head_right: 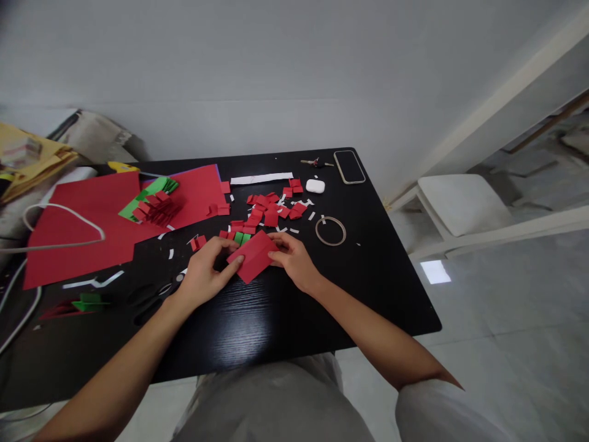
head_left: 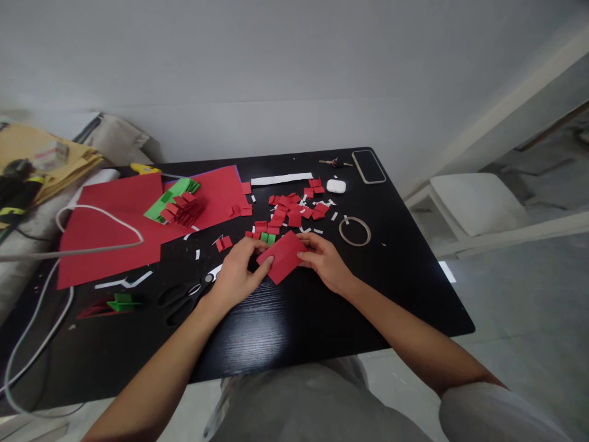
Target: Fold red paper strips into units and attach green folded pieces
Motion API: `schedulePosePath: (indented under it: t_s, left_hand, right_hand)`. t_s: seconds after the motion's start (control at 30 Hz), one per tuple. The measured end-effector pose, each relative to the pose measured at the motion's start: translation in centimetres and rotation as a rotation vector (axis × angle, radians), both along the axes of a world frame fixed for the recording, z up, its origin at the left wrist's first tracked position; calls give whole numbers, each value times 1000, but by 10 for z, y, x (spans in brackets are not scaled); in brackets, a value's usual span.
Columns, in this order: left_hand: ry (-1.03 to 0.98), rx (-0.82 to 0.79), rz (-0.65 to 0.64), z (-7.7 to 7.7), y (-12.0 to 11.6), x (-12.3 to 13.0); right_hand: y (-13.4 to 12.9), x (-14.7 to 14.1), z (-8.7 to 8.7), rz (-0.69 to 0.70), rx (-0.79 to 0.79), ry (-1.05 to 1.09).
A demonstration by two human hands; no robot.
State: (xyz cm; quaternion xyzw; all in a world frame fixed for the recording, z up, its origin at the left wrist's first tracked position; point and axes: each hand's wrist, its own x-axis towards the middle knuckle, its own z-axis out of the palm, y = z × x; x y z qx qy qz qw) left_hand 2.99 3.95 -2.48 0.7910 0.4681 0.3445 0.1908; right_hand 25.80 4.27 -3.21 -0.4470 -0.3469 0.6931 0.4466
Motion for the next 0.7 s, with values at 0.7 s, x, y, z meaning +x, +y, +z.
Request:
schedulePosePath:
  t_s: [0.7]
  left_hand:
    - [-294, -350, 10, -2, -4, 4]
  right_hand:
    - [-3, -1, 5, 71, 75, -100]
